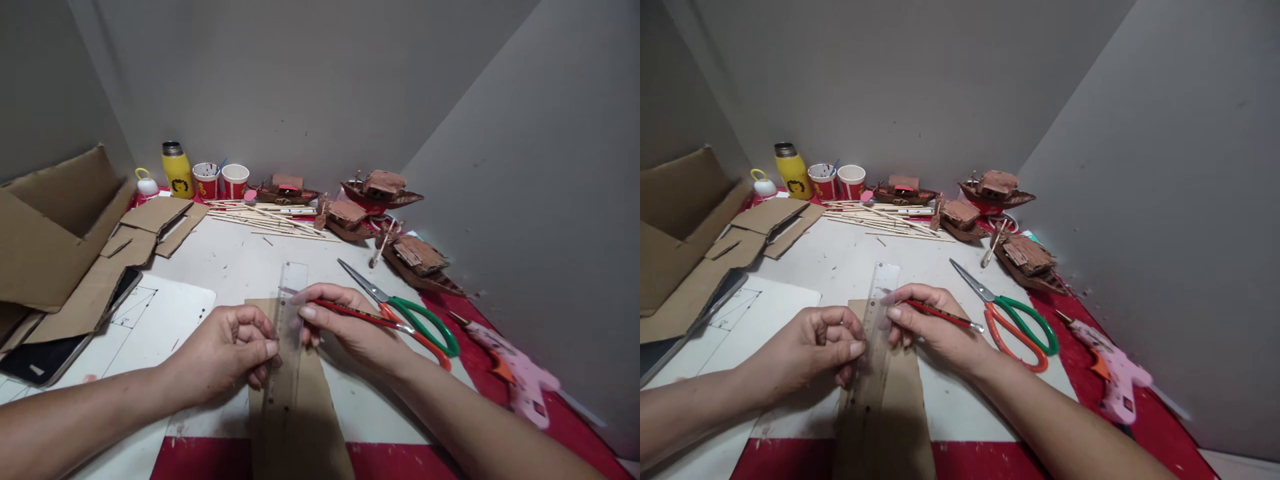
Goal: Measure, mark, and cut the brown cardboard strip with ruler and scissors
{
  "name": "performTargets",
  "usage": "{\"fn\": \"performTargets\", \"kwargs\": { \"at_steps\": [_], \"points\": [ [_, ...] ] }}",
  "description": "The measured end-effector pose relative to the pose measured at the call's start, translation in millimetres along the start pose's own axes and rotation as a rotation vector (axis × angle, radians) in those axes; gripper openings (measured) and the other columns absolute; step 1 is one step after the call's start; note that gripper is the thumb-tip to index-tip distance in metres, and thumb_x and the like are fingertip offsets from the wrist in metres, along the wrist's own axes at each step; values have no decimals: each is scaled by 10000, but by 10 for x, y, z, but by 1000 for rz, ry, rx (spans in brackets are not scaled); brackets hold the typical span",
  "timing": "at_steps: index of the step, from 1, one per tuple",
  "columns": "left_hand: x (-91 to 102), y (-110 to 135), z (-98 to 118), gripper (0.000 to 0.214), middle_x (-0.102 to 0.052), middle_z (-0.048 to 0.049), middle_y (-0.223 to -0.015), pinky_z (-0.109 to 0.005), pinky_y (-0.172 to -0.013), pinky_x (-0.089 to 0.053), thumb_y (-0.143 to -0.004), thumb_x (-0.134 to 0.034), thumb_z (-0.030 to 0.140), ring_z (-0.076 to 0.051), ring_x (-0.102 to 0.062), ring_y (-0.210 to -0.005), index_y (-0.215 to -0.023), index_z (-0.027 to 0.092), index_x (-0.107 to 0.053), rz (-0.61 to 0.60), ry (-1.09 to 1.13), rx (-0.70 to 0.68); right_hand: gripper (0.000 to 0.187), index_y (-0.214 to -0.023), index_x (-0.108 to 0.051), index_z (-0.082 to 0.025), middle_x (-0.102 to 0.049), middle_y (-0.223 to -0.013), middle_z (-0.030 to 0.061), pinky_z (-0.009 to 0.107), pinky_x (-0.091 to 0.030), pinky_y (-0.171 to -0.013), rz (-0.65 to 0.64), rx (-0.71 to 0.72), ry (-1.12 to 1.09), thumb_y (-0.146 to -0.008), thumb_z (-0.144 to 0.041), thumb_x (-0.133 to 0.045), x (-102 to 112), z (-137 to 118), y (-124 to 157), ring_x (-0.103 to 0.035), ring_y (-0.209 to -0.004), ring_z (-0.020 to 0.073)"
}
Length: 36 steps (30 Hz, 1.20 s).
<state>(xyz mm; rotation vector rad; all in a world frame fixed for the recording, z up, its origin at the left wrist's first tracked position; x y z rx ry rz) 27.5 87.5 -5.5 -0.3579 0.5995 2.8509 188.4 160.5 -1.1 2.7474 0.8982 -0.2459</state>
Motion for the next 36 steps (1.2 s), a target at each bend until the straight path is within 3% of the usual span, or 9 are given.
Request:
{"fn": "performTargets", "kwargs": {
  "at_steps": [5, 8, 13, 16, 19, 24, 29, 32, 36],
  "points": [
    [-16, -50, -54, 366, -663, -20, -645, -250, -520, -470, -685, -792, 413, -112, -578, -490, -800, 161, -553, -24, -11, 9, 304, -933, -711, -163, -714, -679, 28, 222, -484, -522, -4, -46, 57, -758, -401, -786, -24, 13, 12, -623, -527, 109],
    [57, -48, 82, 302, -669, -27, -706, -263, -563, -472, -760, -731, 406, -122, -588, -545, -855, 162, -581, 58, -91, -91, 305, -1000, -703, -162, -678, -672, 12, 235, -477, -529, 11, 31, 230, -829, -414, -705, 29, -92, 18, -579, -519, 107],
    [201, 132, 599, 279, -706, -90, -1097, -352, -831, -476, -845, -655, 283, -225, -640, -958, -1112, 203, -663, 383, -683, -633, 271, -1134, -696, -182, -742, -976, 79, 293, -506, -760, -123, 326, 821, -962, -290, -517, 13, -304, 96, -679, -860, 197],
    [86, 222, 705, 281, -738, -89, -1084, -389, -905, -435, -813, -680, 223, -262, -632, -994, -1092, 219, -719, 266, -983, -849, 268, -1143, -691, -191, -735, -1057, 93, 322, -475, -845, -356, 468, 1057, -981, -216, -479, -116, -305, 175, -665, -959, 213],
    [-10, 193, 597, 156, -757, -68, -815, -345, -744, -452, -849, -642, 222, -232, -638, -749, -943, 234, -766, 63, -1090, -711, 236, -1081, -697, -173, -712, -882, 74, 322, -450, -782, -483, 502, 1247, -988, -191, -481, -220, -277, 223, -630, -827, 198],
    [-16, 102, 390, 195, -699, -28, -693, -263, -601, -406, -853, -580, 167, -171, -596, -622, -753, 217, -739, -60, -1063, -418, 224, -958, -714, -165, -672, -767, 55, 310, -398, -702, -466, 631, 1442, -986, -173, -492, -263, -275, 232, -585, -724, 183],
    [100, 38, 310, 175, -589, 2, -618, -236, -546, -374, -858, -586, 253, -131, -506, -572, -717, 170, -649, -12, -811, -145, 160, -1046, -668, -151, -720, -851, 94, 308, -438, -700, 45, 920, 1170, -965, -182, -533, -104, -473, 271, -633, -765, 190],
    [163, 37, 301, 188, -552, 21, -636, -234, -510, -370, -846, -623, 317, -110, -481, -523, -910, 144, -659, 92, -599, -57, 161, -1066, -653, -228, -736, -967, 69, 292, -474, -748, 312, 832, 908, -952, -178, -551, 48, -523, 281, -660, -823, 174],
    [201, 55, 237, 496, -551, 34, -723, -268, -517, -438, -802, -690, 353, -107, -531, -483, -1213, 110, -555, 193, -397, -14, 137, -1009, -676, -230, -730, -930, 46, 292, -492, -731, 360, 668, 715, -941, -235, -558, 115, -374, 182, -665, -796, 176]
  ]
}}
Point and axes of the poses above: each hand's wrist, its own y-axis away from the middle knuckle, its own x-axis out of the back of the hand, z = x × y, the point moved 4 cm from there along -y, towards the middle knuckle
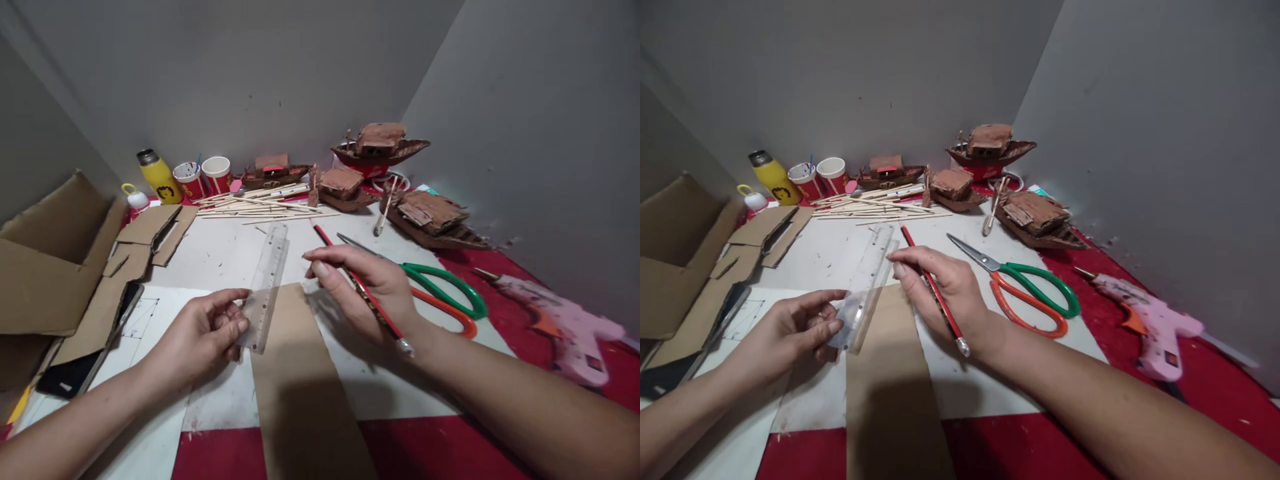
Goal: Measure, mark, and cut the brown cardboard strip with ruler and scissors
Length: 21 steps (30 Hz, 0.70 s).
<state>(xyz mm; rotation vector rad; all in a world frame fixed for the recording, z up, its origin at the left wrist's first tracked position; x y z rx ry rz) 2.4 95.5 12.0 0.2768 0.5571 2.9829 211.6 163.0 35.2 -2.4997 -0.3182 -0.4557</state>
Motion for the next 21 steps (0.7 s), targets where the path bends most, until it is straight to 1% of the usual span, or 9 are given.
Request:
{"fn": "performTargets", "kwargs": {
  "at_steps": [2, 5, 8, 13, 16, 18, 21],
  "points": [
    [-13, 9, -57, 572, -558, 36, -747, -269, -525, -451, -788, -718, 343, -106, -556, -485, -1263, 103, -508, 26, 39, 5, 144, -977, -686, -215, -720, -866, 36, 289, -495, -720, -50, -85, -86, -941, -262, -555, -114, 113, 31, -661, -771, 173],
    [-45, 12, -151, 593, -564, 41, -772, -269, -536, -466, -807, -722, 329, -104, -583, -494, -1299, 119, -466, 35, 88, 15, 191, -964, -688, -206, -698, -804, 23, 275, -487, -688, -115, -219, -230, -958, -331, -544, -264, 265, 92, -647, -738, 162],
    [-67, 0, -210, 586, -567, 44, -785, -273, -546, -472, -826, -719, 320, -105, -600, -506, -1314, 144, -447, 44, 112, 15, 249, -981, -688, -209, -682, -789, 18, 266, -474, -669, -153, -291, -290, -974, -394, -522, -320, 337, 132, -628, -724, 153],
    [-90, -34, -248, 656, -576, 48, -777, -275, -549, -473, -808, -742, 334, -110, -610, -509, -1354, 153, -425, 54, 135, 41, 270, -984, -690, -202, -685, -800, 26, 266, -467, -652, -224, -263, -276, -985, -392, -498, -328, 357, 129, -609, -704, 150],
    [-95, -43, -267, 704, -576, 53, -776, -270, -548, -472, -802, -749, 321, -110, -615, -508, -1387, 165, -389, 57, 159, 56, 266, -994, -685, -208, -697, -812, 30, 274, -473, -654, -213, -250, -237, -987, -394, -494, -329, 388, 122, -618, -705, 159],
    [-100, -40, -273, 708, -573, 57, -780, -256, -539, -463, -804, -747, 306, -106, -616, -506, -1393, 175, -376, 54, 166, 64, 243, -1035, -673, -220, -719, -871, 35, 281, -482, -690, -177, -234, -194, -988, -380, -496, -314, 402, 110, -647, -760, 173],
    [-111, -20, -269, 690, -562, 62, -782, -237, -528, -453, -815, -737, 284, -94, -609, -507, -1392, 189, -369, 56, 164, 75, 221, -1100, -645, -223, -730, -1013, 55, 296, -486, -780, -146, -191, -103, -984, -351, -507, -284, 403, 82, -673, -904, 205]
  ]
}}
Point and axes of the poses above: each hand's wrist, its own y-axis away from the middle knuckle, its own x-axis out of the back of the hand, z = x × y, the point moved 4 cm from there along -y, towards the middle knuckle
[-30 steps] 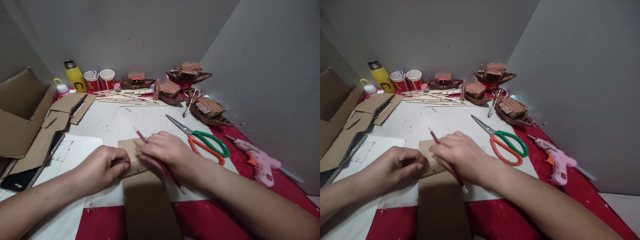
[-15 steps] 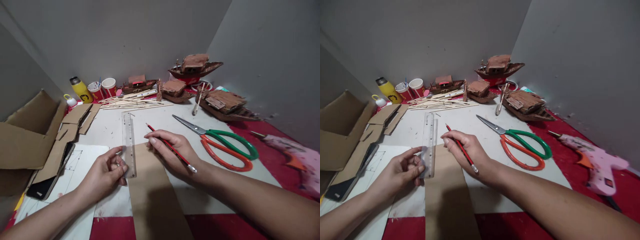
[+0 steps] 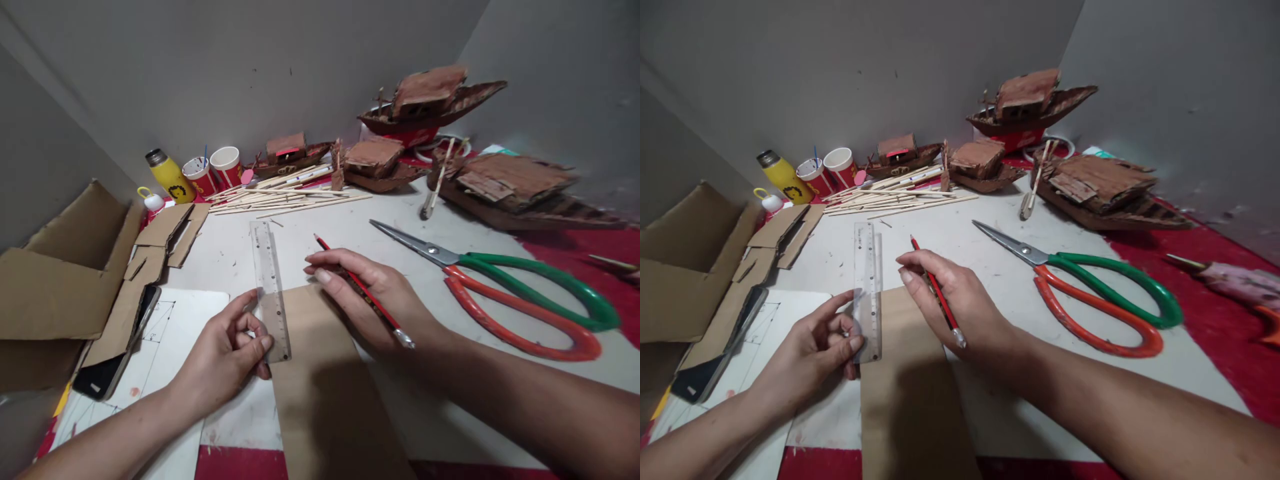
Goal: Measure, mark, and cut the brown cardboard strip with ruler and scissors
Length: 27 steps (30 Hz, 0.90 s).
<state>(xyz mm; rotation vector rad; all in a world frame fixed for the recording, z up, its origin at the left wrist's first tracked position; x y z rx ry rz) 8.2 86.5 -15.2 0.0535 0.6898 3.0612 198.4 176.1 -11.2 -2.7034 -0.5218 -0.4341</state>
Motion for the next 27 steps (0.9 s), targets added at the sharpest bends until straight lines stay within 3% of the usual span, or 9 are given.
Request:
{"fn": "performTargets", "kwargs": {
  "at_steps": [6, 15, 27],
  "points": [
    [-1, 43, 1, 624, -550, 58, -818, -236, -567, -485, -854, -703, 264, -80, -600, -545, -1386, 246, -377, -4, 24, -74, 228, -1126, -628, -219, -732, -1038, 69, 304, -499, -777, -28, 2, 68, -982, -340, -499, 11, -15, -36, -687, -930, 226],
    [12, 4, -19, 611, -561, 61, -806, -215, -544, -457, -835, -715, 241, -79, -616, -521, -1358, 249, -400, -7, 79, -65, 233, -1114, -639, -231, -734, -1036, 60, 296, -503, -786, -74, 2, 64, -980, -370, -509, -45, 39, -41, -683, -941, 222],
    [31, -50, 31, 753, -546, 69, -731, -246, -525, -483, -792, -753, 246, -99, -594, -496, -1419, 130, -353, 61, 54, -33, 228, -1109, -645, -203, -730, -1029, 70, 292, -501, -771, -105, -13, 31, -967, -328, -518, -51, -24, -48, -677, -909, 215]
  ]
}}
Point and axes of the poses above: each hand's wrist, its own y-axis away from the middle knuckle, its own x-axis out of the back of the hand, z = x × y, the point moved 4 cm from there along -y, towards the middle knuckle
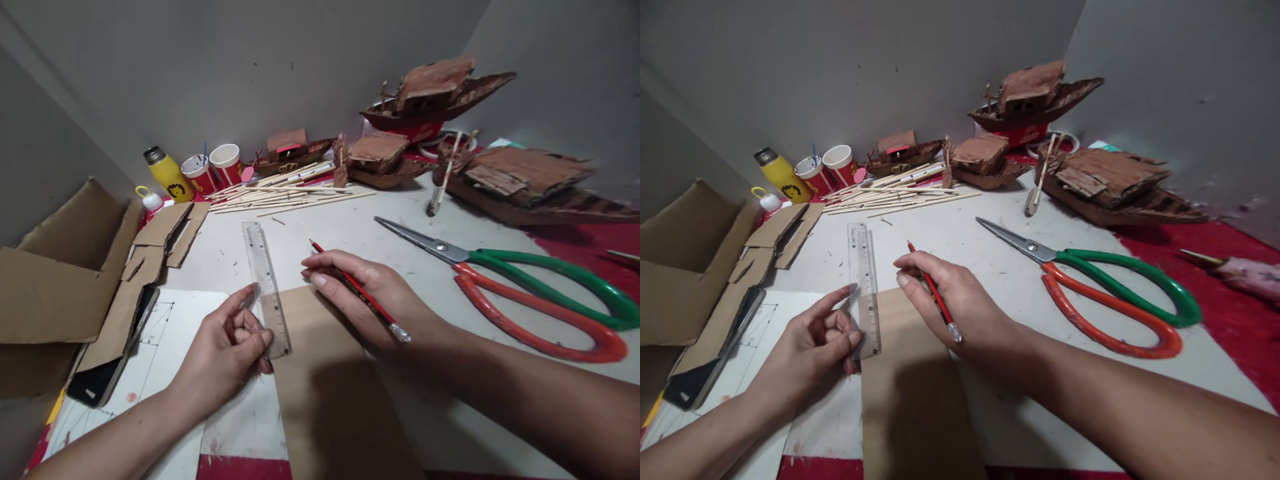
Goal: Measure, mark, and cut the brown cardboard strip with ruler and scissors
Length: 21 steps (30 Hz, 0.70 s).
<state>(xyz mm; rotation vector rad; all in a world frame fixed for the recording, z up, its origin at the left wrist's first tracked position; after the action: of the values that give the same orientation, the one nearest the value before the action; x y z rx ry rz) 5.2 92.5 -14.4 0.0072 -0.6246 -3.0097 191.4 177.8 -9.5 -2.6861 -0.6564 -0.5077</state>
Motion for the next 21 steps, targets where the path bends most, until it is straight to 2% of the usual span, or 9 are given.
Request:
{"fn": "performTargets", "kwargs": {
  "at_steps": [10, 16, 21],
  "points": [
    [0, -29, 29, 760, -568, 53, -725, -247, -511, -476, -785, -755, 240, -104, -592, -485, -1420, 75, -373, 8, -50, -4, 174, -1043, -629, -176, -730, -926, 47, 266, -485, -757, 0, 12, 52, -947, -245, -501, 28, -54, -24, -677, -849, 181],
    [0, -47, 23, 759, -573, 54, -727, -246, -495, -476, -774, -760, 228, -104, -592, -479, -1411, 74, -379, 17, -49, -1, 184, -1068, -629, -187, -736, -975, 48, 264, -496, -758, 18, 43, 64, -949, -265, -513, 12, -2, -25, -680, -868, 180],
    [-7, -72, 23, 774, -565, 54, -739, -255, -460, -486, -774, -762, 233, -113, -597, -470, -1423, 85, -367, 22, -38, 0, 195, -1073, -635, -180, -745, -972, 61, 269, -510, -757, 12, 11, 51, -942, -261, -516, 2, 8, -26, -689, -869, 189]
  ]
}}
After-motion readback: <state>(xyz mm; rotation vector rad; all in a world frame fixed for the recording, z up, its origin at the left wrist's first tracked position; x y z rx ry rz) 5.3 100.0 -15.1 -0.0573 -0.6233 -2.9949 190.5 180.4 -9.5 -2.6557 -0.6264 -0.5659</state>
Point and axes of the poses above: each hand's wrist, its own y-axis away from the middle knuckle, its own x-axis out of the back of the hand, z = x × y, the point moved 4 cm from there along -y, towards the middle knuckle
